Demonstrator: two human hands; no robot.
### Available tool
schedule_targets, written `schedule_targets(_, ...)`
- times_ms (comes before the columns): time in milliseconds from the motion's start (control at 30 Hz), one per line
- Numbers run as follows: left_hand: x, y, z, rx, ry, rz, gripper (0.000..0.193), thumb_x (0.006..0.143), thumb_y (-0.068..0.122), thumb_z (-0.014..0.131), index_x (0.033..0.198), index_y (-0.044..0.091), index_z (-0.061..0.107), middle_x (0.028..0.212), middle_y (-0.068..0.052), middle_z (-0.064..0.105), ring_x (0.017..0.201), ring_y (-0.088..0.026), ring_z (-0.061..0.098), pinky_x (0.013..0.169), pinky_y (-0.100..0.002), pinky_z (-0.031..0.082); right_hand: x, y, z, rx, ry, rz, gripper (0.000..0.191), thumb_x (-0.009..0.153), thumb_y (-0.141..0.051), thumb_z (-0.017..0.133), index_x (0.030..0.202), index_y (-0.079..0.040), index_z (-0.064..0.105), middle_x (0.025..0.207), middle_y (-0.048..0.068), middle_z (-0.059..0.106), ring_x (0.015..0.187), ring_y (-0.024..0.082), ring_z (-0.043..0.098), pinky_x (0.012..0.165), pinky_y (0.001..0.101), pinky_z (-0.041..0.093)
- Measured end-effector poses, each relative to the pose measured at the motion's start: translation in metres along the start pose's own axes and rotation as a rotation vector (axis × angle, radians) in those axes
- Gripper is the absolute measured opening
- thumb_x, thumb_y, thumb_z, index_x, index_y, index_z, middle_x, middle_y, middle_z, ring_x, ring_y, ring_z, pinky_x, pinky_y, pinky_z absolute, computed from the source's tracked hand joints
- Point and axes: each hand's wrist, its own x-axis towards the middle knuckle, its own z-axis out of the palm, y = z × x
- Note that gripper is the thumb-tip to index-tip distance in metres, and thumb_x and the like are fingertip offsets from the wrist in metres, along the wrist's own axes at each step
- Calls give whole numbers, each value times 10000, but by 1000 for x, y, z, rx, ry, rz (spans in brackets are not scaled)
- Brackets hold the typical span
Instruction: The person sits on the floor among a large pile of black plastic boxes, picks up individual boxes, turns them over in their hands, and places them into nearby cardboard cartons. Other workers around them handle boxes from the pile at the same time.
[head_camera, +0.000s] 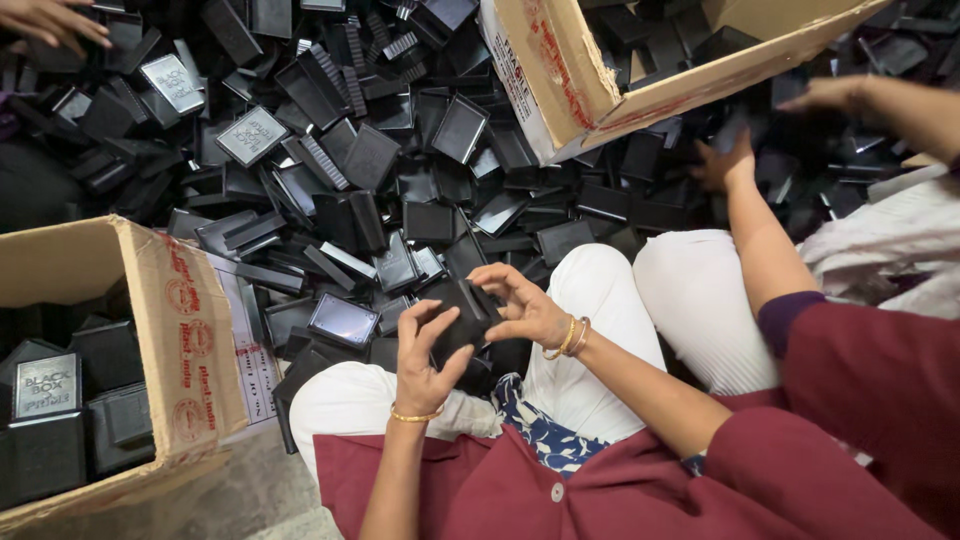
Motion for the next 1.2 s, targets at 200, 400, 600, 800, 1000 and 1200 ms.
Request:
schedule_targets(200,7,18,-4,87,-77,79,774,709,224,877,1372,-8,551,1448,-243,455,1305,-423,496,1063,-460,429,4,4,21,160,195,-5,662,933,-61,732,1529,-115,448,1431,87,526,1343,227,514,1118,373,490)
schedule_targets(400,6,14,-18,42,-81,-22,527,803,85,819,1296,37,641,1266,-166,677,1121,-324,708,949,-359,562,0,-14,29,-156,177,50,563,979,-336,675,1472,-137,489,1380,102,546,1273,260,551,1075,421,482)
schedule_targets(600,-24,-1,11,-506,-76,-313,540,833,59,833,1326,-15,624,1124,-120,699,1004,-143,644,893,-291,530,-3,-13,27,-910,331,-505,645,947,-660,589,1126,-43,653,1087,106,662,1102,299,633,996,425,497)
schedule_targets(800,-38,-3,9,-641,-149,-286,593,821,100,821,1348,-25,583,1260,-121,639,1164,-161,605,1027,-304,467,-7,-15,16,-1000,252,-509,679,881,-713,629,964,-41,669,936,90,651,934,283,638,845,398,533)
schedule_targets(1000,-25,7,20,-667,119,-356,356,904,47,676,1222,34,518,1404,-111,580,1200,-185,584,1032,-321,464,-7,-9,34,-644,322,-190,611,940,-498,667,1364,-65,589,1235,79,649,1141,215,641,981,346,522)
schedule_targets(1200,-19,9,11,-535,-1,-369,418,875,1,757,1224,8,528,1343,-145,588,1146,-195,585,1019,-334,473,-14,-7,52,-98,139,76,738,951,-157,759,1580,-36,392,1434,76,552,1322,155,523,1141,324,436)
